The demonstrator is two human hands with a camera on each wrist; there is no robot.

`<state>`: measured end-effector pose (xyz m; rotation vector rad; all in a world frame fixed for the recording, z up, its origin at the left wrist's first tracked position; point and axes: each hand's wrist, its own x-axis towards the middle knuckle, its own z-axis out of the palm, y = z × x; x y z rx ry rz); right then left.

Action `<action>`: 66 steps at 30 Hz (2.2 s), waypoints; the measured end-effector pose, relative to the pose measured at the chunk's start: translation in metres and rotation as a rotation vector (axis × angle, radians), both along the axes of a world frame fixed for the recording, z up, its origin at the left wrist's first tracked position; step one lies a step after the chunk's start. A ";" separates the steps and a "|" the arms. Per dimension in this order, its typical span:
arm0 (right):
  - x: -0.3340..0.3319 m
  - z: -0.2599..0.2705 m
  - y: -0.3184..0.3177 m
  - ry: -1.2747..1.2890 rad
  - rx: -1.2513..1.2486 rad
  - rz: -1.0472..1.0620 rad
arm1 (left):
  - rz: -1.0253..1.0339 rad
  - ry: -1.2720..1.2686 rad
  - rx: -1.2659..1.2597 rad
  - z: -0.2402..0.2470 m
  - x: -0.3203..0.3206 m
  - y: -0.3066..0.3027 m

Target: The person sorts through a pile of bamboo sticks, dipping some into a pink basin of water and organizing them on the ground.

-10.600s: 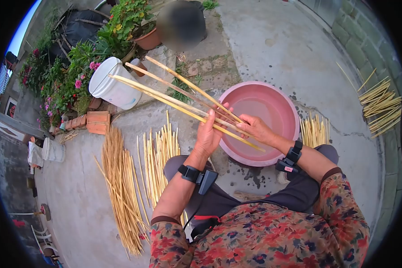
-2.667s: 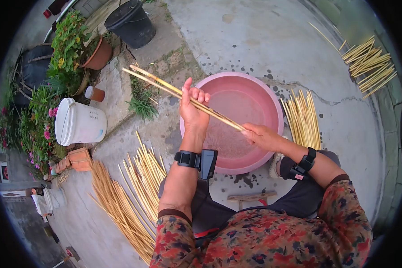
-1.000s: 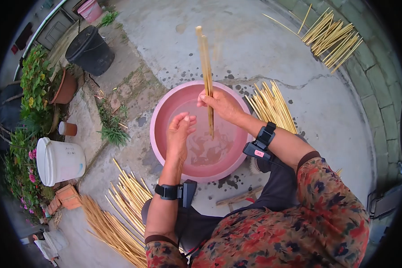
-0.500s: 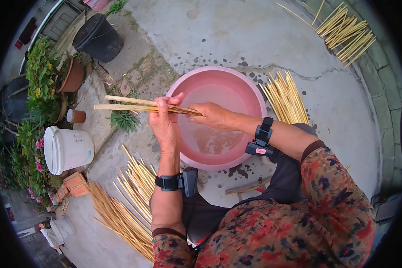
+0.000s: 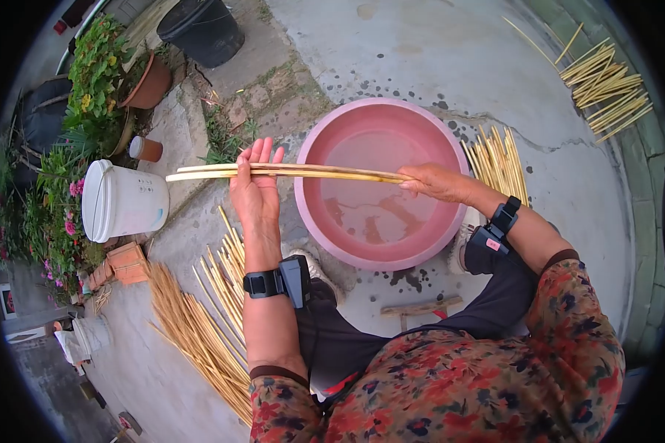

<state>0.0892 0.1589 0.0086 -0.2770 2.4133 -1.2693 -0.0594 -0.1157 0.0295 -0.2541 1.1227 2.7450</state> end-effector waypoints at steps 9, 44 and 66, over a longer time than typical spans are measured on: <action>-0.009 0.012 -0.031 -0.263 -0.321 -0.164 | -0.290 0.099 0.149 0.000 0.022 0.047; 0.003 -0.231 0.036 -0.265 -0.308 -1.422 | -0.058 -0.066 -0.276 -0.068 0.033 0.045; -0.067 -0.059 -0.086 0.898 0.040 -0.358 | -0.220 -0.146 -0.045 -0.074 0.037 0.083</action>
